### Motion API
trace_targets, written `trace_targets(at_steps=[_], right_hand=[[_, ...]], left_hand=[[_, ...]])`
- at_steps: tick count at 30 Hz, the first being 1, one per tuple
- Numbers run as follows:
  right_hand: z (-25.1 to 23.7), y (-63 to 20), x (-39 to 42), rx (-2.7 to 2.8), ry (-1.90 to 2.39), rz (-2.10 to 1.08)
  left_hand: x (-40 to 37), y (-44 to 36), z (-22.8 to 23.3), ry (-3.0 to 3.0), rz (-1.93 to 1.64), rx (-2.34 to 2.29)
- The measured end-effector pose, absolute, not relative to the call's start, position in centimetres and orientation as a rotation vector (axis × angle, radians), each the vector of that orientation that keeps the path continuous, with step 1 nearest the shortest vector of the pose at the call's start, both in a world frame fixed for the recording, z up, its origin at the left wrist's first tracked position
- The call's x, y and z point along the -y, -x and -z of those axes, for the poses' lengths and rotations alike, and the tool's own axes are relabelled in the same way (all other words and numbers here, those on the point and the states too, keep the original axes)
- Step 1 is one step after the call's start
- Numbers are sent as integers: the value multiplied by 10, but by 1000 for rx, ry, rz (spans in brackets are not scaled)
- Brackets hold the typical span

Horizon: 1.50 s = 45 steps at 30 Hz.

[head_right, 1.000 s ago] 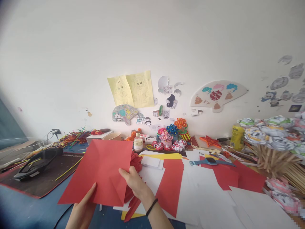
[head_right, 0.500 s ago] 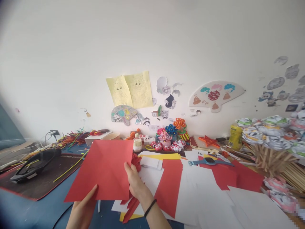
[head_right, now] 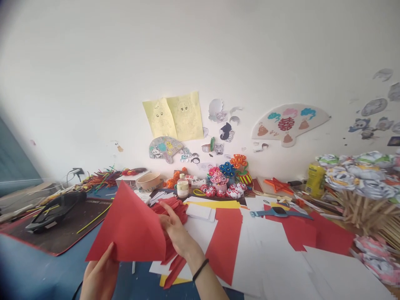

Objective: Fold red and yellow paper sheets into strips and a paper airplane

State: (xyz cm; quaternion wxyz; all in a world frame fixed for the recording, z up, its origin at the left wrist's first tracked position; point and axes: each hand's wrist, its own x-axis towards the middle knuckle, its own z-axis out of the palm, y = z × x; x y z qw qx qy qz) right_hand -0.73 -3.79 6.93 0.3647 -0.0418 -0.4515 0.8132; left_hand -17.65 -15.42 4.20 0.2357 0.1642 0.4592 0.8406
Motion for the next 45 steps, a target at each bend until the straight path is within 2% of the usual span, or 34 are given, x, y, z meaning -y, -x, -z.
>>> trace_targets(at_steps=[7,11,21,32,37,40,45], right_hand=[[-74,-4,37,1288,-83,-2134],[-74,-4,37,1373,-12,-2112],[-62,7,35,1182,95,-2122],[-58,10,28,1020,168,-2125],[-56,12,25,878,271,-2177],[-58,11,26,821,241,-2253],[-67,7,29,857,112,-2332]], left_hand=[[158,170,-45,-450,-2387,-1359],[157,169,-47,-460,-2441,-1313],[155,168,-42,-523,-2281,-1165],[155,153,-42,-597,-2156,-1378],[154,162,-28,-674,-2100,-1705],[153,166,-21,-969,-1978,-1875],[153,158,-28,-1836,-1758,-1815]])
